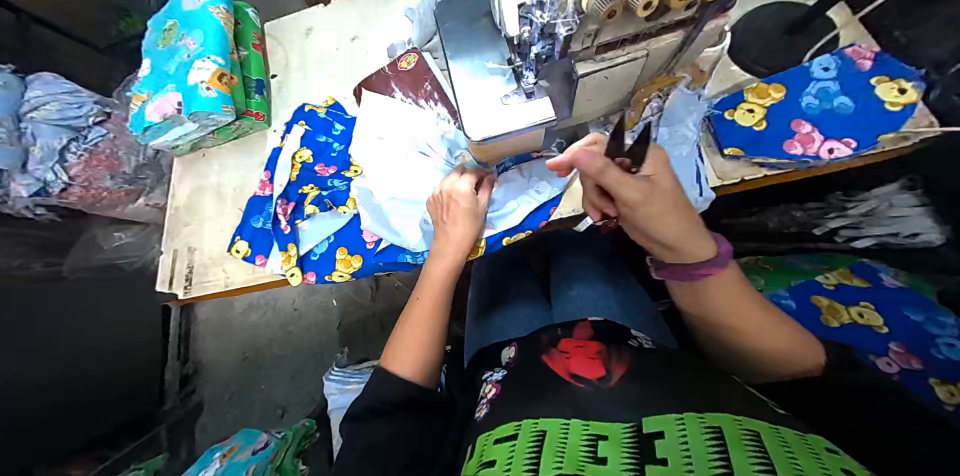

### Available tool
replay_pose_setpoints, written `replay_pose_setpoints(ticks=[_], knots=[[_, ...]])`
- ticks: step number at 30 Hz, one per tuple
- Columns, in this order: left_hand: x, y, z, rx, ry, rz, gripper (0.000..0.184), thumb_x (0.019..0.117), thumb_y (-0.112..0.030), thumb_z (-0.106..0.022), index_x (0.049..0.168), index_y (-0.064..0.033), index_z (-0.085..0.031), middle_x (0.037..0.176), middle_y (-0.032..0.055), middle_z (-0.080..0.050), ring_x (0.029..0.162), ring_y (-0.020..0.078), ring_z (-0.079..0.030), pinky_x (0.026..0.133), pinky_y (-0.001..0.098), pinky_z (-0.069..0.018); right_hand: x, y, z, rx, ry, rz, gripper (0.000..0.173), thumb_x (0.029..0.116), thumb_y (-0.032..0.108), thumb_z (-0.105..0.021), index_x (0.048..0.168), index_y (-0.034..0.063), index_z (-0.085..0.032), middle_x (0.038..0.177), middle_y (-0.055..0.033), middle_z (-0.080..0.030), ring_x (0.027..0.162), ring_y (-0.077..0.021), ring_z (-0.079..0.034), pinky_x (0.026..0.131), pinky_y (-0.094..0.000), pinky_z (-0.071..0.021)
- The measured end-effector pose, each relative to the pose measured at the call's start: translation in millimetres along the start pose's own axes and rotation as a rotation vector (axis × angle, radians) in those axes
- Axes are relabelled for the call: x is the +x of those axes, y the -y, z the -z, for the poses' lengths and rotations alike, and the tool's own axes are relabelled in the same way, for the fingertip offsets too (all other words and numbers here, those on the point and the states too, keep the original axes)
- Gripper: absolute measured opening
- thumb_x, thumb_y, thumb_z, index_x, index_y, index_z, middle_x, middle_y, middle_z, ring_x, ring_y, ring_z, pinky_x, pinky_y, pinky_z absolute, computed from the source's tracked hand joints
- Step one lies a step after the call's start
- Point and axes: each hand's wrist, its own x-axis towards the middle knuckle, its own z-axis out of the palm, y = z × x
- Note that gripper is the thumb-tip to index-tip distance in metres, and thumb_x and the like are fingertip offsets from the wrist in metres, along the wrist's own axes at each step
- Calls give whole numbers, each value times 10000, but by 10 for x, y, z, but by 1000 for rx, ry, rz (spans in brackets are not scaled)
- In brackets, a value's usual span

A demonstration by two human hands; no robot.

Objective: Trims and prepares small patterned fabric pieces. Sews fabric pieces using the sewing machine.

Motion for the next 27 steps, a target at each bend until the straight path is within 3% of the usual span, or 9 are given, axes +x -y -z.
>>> replay_pose_setpoints(ticks=[3, 6, 9, 12, 15, 19, 22, 25, 27], knots=[[8, -95, 323, -256, -168, -100, 176, 964, -153, -674, 939, -8, -768, 842, 100, -670, 788, 179, -630, 738, 340, -527, 68, 5, 20, -366, -49, 254, 180, 1004, 159, -645, 1061, 19, -741, 1000, -7, -659, 612, 54, -520, 531, -99, -457], [70, -280, 637, -318, -210, -121, 178, 985, -161, -667, 953, -5, -748, 798, 41, -649, 677, 30, -566, 653, 168, -482, 159, 35, 25, -424, 11, 259, 148, 949, 126, -712, 1055, 42, -771, 1090, -35, -688, 645, 43, -555, 540, -105, -469], [105, -261, 554, -109, -118, -71, 278, 976, -276, -695, 984, -5, -757, 830, 124, -695, 698, 247, -643, 652, 449, -529, 219, -40, -41, -494, 35, 252, 173, 950, 116, -709, 1096, 48, -771, 1117, -60, -702, 670, -11, -576, 558, -164, -483], [49, -67, 210, -51, 78, 84, 216, 963, -195, -690, 1028, -5, -771, 1010, 223, -717, 949, 420, -697, 812, 638, -534, 174, -123, -31, -500, -20, 246, 153, 972, 121, -679, 1075, 44, -761, 1088, -47, -708, 648, 4, -584, 547, -158, -499], [24, -29, 268, -285, -34, 46, 182, 987, -137, -647, 997, 4, -762, 957, 148, -709, 844, 239, -685, 794, 437, -565, 145, -148, 18, -461, -93, 295, 147, 972, 122, -676, 1056, 35, -760, 1063, -27, -714, 646, 38, -564, 565, -131, -486], [58, -418, 763, -583, -157, -99, 105, 944, -92, -705, 946, 3, -750, 786, -13, -597, 654, -35, -511, 621, 108, -445, 217, -9, 9, -467, 15, 285, 348, 886, 183, -789, 1185, 14, -731, 1094, -70, -689, 659, -15, -550, 554, -177, -471], [111, -581, 835, -727, -148, -122, 87, 956, -65, -687, 990, 5, -724, 725, -56, -660, 606, -71, -564, 582, 113, -486, 298, -69, -88, -413, 125, 90, 271, 872, 117, -792, 1116, 23, -719, 864, -23, -686, 593, -21, -570, 540, -192, -499], [66, -552, 761, -577, -260, -167, 330, 935, -130, -737, 1207, 40, -660, 971, 74, -696, 818, 69, -658, 744, 225, -559, 278, 22, -74, -117, 70, -107, 37, 922, 72, -734, 954, 57, -720, 604, 51, -616, 428, 18, -472, 427, -143, -415], [-57, -499, 550, -423, -280, -198, 328, 884, -148, -789, 1133, 41, -691, 961, 124, -703, 832, 147, -684, 749, 297, -580, 232, 76, -16, 112, 84, -187, 53, 943, 45, -683, 939, 95, -667, 539, 66, -553, 400, 3, -459, 423, -151, -431]])
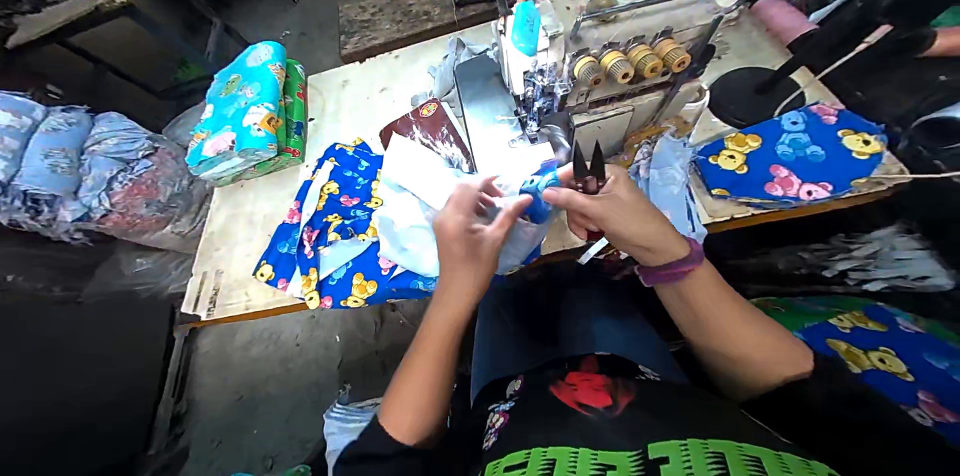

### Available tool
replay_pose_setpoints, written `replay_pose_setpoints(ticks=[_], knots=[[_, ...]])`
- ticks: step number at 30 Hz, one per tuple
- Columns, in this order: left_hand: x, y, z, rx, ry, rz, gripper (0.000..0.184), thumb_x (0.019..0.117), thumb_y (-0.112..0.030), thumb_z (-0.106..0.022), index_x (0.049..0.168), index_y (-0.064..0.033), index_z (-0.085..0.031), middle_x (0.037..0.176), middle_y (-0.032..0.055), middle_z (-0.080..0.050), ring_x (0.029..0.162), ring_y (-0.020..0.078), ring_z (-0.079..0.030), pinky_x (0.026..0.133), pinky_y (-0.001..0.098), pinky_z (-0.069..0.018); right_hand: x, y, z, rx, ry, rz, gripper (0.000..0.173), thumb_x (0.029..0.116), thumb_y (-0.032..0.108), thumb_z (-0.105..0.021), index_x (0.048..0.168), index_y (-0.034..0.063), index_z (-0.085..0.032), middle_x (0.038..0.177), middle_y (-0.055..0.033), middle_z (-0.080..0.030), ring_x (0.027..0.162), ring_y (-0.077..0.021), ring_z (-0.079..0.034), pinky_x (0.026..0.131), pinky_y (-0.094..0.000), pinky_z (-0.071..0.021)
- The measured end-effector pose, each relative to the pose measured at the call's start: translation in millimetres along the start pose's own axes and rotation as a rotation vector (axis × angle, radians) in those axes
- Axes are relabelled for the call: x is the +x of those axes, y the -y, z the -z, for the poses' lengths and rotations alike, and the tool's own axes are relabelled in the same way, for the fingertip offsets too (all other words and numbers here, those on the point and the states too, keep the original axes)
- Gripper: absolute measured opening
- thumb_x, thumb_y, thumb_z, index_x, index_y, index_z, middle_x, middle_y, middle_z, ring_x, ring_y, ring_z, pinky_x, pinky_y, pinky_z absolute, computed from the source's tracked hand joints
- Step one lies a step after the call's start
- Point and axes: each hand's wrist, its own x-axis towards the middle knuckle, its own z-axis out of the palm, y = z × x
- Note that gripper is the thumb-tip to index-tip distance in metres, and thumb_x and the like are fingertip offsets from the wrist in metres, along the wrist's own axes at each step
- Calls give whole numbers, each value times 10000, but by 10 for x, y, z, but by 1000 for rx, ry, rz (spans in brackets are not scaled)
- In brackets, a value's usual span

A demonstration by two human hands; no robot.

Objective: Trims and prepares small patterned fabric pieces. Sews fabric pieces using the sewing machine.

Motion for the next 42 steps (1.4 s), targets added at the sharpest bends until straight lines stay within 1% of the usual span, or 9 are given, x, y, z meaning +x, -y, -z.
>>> replay_pose_setpoints(ticks=[7, 11, 14, 18, 21, 28, 31, 36, 42], knots=[[28, -3, 207, -862, 11, 687, 250, 1054, -50, -390, 1065, -93, -636, 855, -30, -732, 752, 60, -706, 757, 266, -608, -106, -132, 55, -565, -285, 345, 88, 896, 84, -749, 969, 47, -715, 728, 15, -639, 556, -24, -516, 530, -193, -443], [160, -190, 714, 40, 30, 110, 155, 991, -70, -633, 1095, -41, -745, 876, -25, -694, 736, -15, -614, 700, 154, -519, -282, -212, -70, -634, -270, 415, 137, 936, 120, -703, 1005, 11, -750, 711, -10, -653, 542, -28, -545, 525, -196, -483], [523, -281, 755, 549, 17, -327, 183, 992, -133, -654, 1062, -38, -795, 803, 184, -618, 705, 290, -585, 638, 414, -453, -345, -202, -204, -123, -139, 122, 60, 937, 126, -720, 967, 75, -733, 616, 105, -620, 448, 46, -500, 455, -138, -461], [1071, 213, 274, 165, 401, 61, 167, 1015, -136, -597, 1053, -19, -711, 980, 63, -674, 840, 48, -613, 784, 222, -513, -79, -544, -94, 8, -240, -91, 69, 982, 114, -674, 1011, 60, -705, 532, 81, -539, 386, 6, -447, 405, -165, -427], [1284, 424, -64, 288, 431, 169, 260, 1023, -222, -608, 1130, -44, -763, 1114, 159, -739, 1090, 296, -688, 974, 541, -495, 8, -568, -60, 32, -341, -105, 73, 967, 57, -671, 1021, 25, -709, 508, 81, -530, 375, 8, -455, 402, -162, -442], [1555, 483, -440, 473, 307, 138, 312, 937, -242, -659, 1128, 2, -694, 1182, 214, -670, 1200, 406, -581, 1003, 620, -401, 121, -466, 48, -319, -379, 226, 169, 969, 129, -695, 1099, 55, -617, 764, 38, -641, 482, 20, -517, 427, -149, -466], [1241, 464, -300, 520, 112, -177, 311, 956, -275, -668, 1138, -25, -705, 1198, 213, -673, 1213, 415, -572, 1010, 599, -378, 39, -524, 342, -661, -359, 420, 190, 982, 116, -667, 1068, -32, -749, 1099, -128, -724, 883, -87, -691, 780, -219, -568], [172, 64, -531, 41, 213, -464, 132, 979, -64, -652, 1021, 9, -754, 1026, 180, -715, 1069, 295, -655, 995, 430, -494, -738, -492, 1121, -765, -516, 626, 150, 970, 84, -696, 1067, -29, -688, 1024, -75, -654, 811, -15, -608, 685, -136, -520], [-533, 118, -1670, -133, 302, -469, 63, 920, -28, -698, 939, 5, -749, 947, 148, -731, 992, 301, -698, 945, 414, -546, -1034, -830, 1395, -1143, -275, 449, 187, 933, 104, -721, 1045, -45, -715, 1133, -234, -677, 853, -310, -716, 678, -412, -600]])
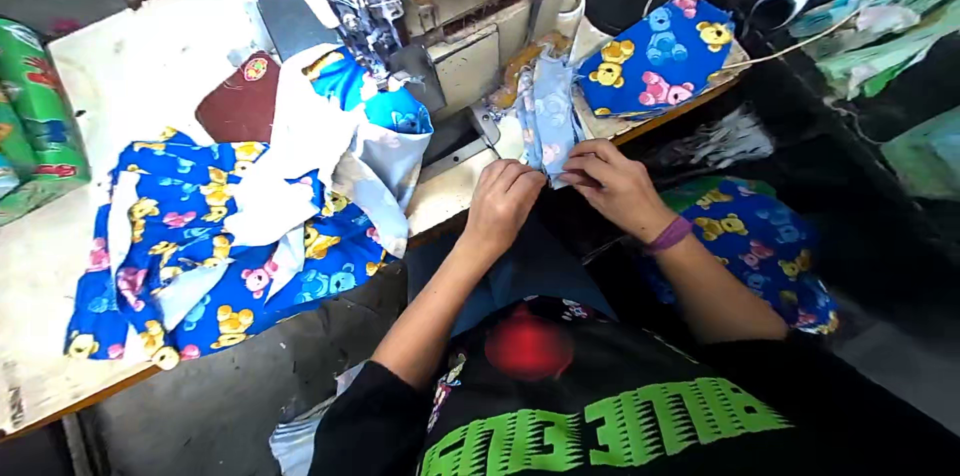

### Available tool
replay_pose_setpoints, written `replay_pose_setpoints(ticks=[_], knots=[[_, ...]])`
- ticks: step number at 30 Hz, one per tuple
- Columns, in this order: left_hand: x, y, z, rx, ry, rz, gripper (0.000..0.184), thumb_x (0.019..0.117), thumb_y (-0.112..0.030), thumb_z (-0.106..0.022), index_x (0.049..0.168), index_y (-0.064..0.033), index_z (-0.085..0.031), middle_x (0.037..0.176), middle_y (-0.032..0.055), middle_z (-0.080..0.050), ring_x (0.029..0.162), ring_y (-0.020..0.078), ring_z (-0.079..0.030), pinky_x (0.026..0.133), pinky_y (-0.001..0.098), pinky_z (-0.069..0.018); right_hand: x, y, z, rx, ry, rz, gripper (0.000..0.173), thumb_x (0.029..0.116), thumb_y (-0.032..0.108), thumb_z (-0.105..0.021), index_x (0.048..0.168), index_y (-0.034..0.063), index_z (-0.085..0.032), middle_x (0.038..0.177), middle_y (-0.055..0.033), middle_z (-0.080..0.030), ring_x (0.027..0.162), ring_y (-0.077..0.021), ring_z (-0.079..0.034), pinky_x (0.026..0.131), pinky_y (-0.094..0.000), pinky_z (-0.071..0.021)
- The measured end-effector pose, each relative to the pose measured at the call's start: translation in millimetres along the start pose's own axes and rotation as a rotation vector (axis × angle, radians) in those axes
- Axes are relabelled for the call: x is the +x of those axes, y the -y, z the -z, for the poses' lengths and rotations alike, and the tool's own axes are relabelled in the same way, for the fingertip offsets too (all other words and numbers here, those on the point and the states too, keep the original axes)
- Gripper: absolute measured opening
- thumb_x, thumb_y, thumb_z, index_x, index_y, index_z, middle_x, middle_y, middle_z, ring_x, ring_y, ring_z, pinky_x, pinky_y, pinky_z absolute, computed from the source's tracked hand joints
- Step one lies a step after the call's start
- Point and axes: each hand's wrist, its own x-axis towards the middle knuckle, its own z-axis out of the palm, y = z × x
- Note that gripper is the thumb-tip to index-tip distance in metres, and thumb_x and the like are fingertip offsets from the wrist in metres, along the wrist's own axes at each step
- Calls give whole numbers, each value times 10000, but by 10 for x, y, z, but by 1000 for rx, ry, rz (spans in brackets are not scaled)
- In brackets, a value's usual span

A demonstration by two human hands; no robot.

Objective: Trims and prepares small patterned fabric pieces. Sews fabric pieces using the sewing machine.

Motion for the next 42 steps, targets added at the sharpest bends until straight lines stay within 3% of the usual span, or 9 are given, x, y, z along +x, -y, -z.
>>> replay_pose_setpoints(ticks=[6, 12, 18, 23, 28, 31, 33, 36, 42], knots=[[1, -80, 0, -19, -91, 121, 68, 902, -18, -719, 942, 28, -689, 944, 155, -702, 955, 275, -675, 908, 385, -544, 225, 34, 237, 359, 98, -300, 90, 961, 99, -664, 985, 47, -734, 1039, -54, -714, 679, -3, -587, 581, -150, -487], [0, -105, 2, -29, -132, 171, 102, 914, -34, -705, 993, 24, -676, 938, 142, -697, 945, 252, -664, 910, 378, -518, 252, 78, 125, 53, 153, -106, 133, 914, 92, -734, 1001, -7, -747, 1125, -176, -686, 784, -273, -697, 671, -443, -593], [12, -81, 74, 15, -136, 74, 88, 933, -37, -684, 987, 31, -692, 996, 173, -703, 1016, 294, -666, 941, 401, -528, 428, 21, 226, 181, 246, -170, 163, 1022, 122, -590, 1008, 2, -699, 903, -119, -678, 737, -192, -635, 689, -366, -537], [131, -99, -148, 201, 285, -64, 278, 1023, -138, -583, 1256, -30, -691, 1349, 148, -656, 1311, 327, -586, 1112, 538, -423, 765, -24, 505, 220, 161, -479, 354, 1108, 255, -418, 1253, -43, -542, 864, -141, -595, 602, -196, -555, 596, -421, -518], [252, -390, 167, -333, 69, 357, 305, 1074, -95, -471, 1151, 80, -708, 1059, 156, -745, 1037, 221, -698, 964, 389, -532, 984, 590, 1017, 175, 105, -193, 238, 1090, 257, -471, 1140, 49, -576, 749, 28, -523, 515, -13, -456, 491, -217, -438], [333, -618, 515, -1050, 25, 976, 595, 1130, -409, -219, 1191, 17, -630, 934, 58, -760, 772, 106, -740, 726, 279, -629, 781, 1006, 882, 200, 260, 62, 190, 1062, 198, -520, 1072, 40, -625, 763, -12, -600, 557, -48, -524, 491, -234, -462], [252, -645, 639, -1243, -46, 1207, 418, 1118, -338, -382, 1198, -29, -651, 863, 16, -739, 687, 78, -706, 644, 246, -606, 536, 1048, 611, 347, 374, 143, 194, 1028, 213, -569, 1002, 59, -684, 767, 20, -635, 616, -6, -561, 552, -186, -491], [-42, -641, 716, -1202, -178, 1218, 249, 1011, -3, -579, 1247, 3, -656, 904, 27, -740, 705, 61, -695, 673, 223, -594, 139, 946, 293, 681, 413, -241, 273, 1041, 210, -569, 900, 42, -731, 742, 88, -695, 540, 111, -491, 507, -88, -411], [-512, -639, 693, -1082, -304, 1108, 366, 969, 39, -609, 1324, -51, -609, 896, -11, -754, 720, 29, -685, 701, 204, -574, -122, 918, -325, 1248, 361, -1070, 386, 1117, 302, -365, 978, 85, -652, 572, 83, -560, 384, 31, -416, 410, -126, -403]])
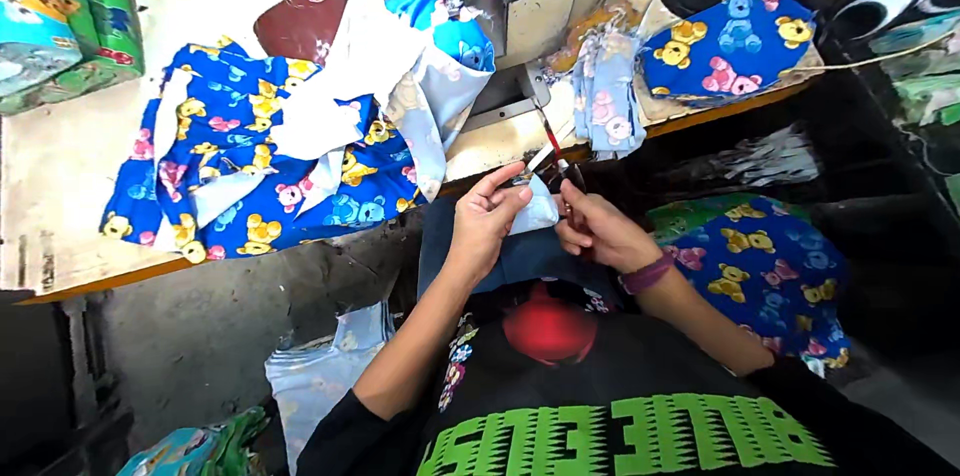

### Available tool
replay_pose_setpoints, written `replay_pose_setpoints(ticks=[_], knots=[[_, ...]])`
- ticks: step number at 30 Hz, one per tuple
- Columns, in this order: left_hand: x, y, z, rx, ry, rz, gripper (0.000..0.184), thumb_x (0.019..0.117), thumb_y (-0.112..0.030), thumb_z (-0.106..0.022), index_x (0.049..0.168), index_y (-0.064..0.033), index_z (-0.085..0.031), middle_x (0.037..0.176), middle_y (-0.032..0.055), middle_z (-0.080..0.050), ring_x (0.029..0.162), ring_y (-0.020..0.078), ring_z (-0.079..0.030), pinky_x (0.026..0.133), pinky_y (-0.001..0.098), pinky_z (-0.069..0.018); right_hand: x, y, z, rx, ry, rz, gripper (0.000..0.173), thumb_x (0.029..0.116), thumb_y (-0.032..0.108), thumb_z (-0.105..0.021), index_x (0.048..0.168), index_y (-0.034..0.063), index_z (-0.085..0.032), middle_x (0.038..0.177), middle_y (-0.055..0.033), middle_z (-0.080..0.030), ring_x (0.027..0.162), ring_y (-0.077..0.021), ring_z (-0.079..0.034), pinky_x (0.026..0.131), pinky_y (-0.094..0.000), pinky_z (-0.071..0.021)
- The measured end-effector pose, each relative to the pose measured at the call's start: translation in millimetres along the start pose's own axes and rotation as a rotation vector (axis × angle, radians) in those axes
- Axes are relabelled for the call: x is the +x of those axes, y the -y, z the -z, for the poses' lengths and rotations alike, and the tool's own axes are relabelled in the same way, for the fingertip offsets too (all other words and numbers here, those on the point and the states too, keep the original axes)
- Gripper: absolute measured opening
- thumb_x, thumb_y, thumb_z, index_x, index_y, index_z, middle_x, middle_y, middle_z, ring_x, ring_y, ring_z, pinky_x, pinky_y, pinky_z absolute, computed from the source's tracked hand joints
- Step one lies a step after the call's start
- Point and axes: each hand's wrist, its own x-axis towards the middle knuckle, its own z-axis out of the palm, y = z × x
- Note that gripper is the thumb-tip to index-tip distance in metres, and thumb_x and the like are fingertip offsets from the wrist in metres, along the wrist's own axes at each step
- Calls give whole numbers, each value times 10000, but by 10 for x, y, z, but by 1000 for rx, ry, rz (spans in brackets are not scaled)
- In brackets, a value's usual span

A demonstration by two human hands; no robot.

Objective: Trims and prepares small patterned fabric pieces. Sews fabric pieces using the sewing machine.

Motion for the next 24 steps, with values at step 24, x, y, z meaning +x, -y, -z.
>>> replay_pose_setpoints(ticks=[24], knots=[[-21, 89, 140, 394, 82, -253, 440, 913, -106, -739, 1317, 0, -604, 1168, 30, -684, 1038, 59, -656, 930, 254, -546, 2, 110, -222, 223, -22, 184, 164, 1002, 15, -574, 1013, 47, -735, 477, 43, -499, 367, -3, -449, 384, -149, -432]])
